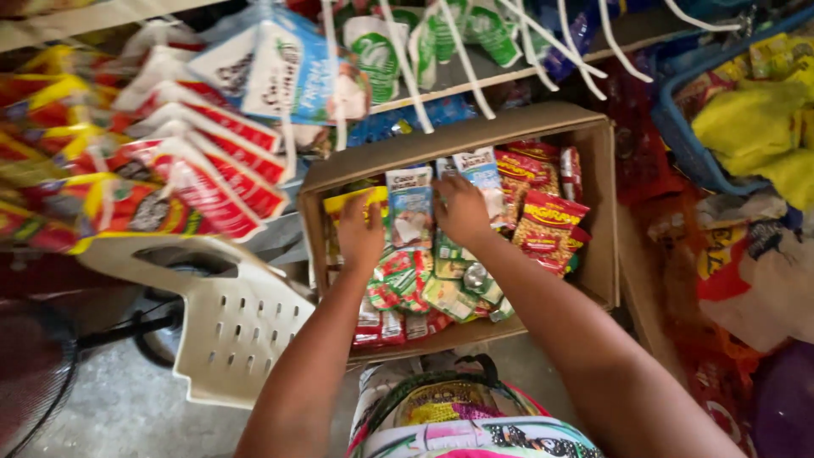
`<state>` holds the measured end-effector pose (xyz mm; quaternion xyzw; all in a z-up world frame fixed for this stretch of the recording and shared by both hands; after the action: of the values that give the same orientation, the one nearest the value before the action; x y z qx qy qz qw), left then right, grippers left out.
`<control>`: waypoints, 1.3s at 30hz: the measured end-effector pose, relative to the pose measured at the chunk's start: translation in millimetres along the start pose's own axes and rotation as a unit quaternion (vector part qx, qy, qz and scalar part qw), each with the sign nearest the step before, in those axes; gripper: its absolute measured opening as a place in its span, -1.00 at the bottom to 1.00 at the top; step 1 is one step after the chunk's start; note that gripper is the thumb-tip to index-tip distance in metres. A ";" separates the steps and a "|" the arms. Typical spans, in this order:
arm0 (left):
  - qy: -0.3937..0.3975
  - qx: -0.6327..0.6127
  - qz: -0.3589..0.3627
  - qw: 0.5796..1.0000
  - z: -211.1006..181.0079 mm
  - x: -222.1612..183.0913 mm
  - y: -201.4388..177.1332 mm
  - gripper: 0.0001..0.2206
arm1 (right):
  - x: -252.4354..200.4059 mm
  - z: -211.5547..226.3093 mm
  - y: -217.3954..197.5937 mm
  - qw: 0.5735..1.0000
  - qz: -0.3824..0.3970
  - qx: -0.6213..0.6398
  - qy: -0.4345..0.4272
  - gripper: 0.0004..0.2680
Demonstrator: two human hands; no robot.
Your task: The person takes various snack packets from a cardboard box and hangs them on white wire hooks attached to a shelf. The person handles multiple types of snacks, including red, green, and yellow packets, and places them in rows on the display rack.
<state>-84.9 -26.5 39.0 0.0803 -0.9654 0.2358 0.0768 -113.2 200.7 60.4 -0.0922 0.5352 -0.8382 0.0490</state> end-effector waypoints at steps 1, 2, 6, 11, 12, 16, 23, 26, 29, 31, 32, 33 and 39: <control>0.002 0.002 -0.005 1.000 -21.6 9.4 -17.6 -0.72 | 12.5 20.2 -11.4 1.000 -0.002 0.002 -0.005 -0.74; 0.033 -0.025 -0.060 0.997 -45.1 18.3 -38.3 -0.70 | 24.5 42.3 -25.4 0.997 -0.045 0.039 -0.040 -0.72; -0.058 -0.168 -0.130 0.975 -109.3 45.1 -93.6 -0.60 | 71.7 112.2 -61.4 0.970 -0.148 0.131 -0.142 -0.71; 0.089 -0.291 -0.165 0.938 -110.8 58.8 -110.1 -0.40 | 121.9 159.1 -70.7 0.942 -0.137 0.283 -0.116 -0.60; 0.125 -0.243 -0.170 0.947 -108.0 62.2 -112.0 -0.38 | 130.4 166.5 -72.9 0.927 -0.108 0.350 -0.081 -0.55; 0.095 -0.262 -0.125 0.952 -120.9 73.3 -132.8 -0.29 | 165.0 163.7 -51.5 0.913 -0.132 0.321 -0.213 -0.52; 0.052 -0.297 -0.053 0.952 -112.2 92.0 -134.0 -0.17 | 172.1 172.0 -69.3 0.927 -0.106 0.344 -0.102 -0.62; 0.042 -0.330 -0.046 0.942 -99.9 99.6 -126.4 -0.16 | 166.2 170.7 -69.2 0.914 -0.071 0.390 -0.089 -0.65; 0.068 -0.226 -0.058 0.970 -86.7 102.9 -119.7 -0.22 | 153.1 184.2 -76.7 0.886 -0.072 0.449 -0.088 -0.66; 0.093 -0.179 -0.059 0.978 -93.9 100.4 -119.9 -0.27 | 145.6 192.1 -79.3 0.867 -0.069 0.487 -0.074 -0.67; 0.029 -0.288 -0.047 0.956 -99.6 97.8 -121.2 -0.26 | 143.4 193.0 -77.3 0.862 -0.062 0.500 -0.053 -0.70; -0.037 -0.391 -0.034 0.919 -105.4 93.3 -121.3 -0.24 | 139.9 193.8 -74.8 0.857 -0.053 0.512 -0.032 -0.73; 0.054 -0.241 -0.057 0.967 -124.3 49.1 -138.9 -0.33 | 117.2 172.9 -56.5 0.845 -0.059 0.531 -0.001 -0.82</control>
<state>-92.5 -95.9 218.7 0.1016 -0.9820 -0.0043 0.1591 -191.1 49.8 194.5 -0.0844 0.0015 -0.9956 0.0410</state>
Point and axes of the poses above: each hand's wrist, its own x-axis towards the middle knuckle, its own y-axis out of the palm, z = x × y, the point moved 3 cm from there along x, towards the middle knuckle, and after that the axes turned 11 degrees about -x, right-handed, at the moved point
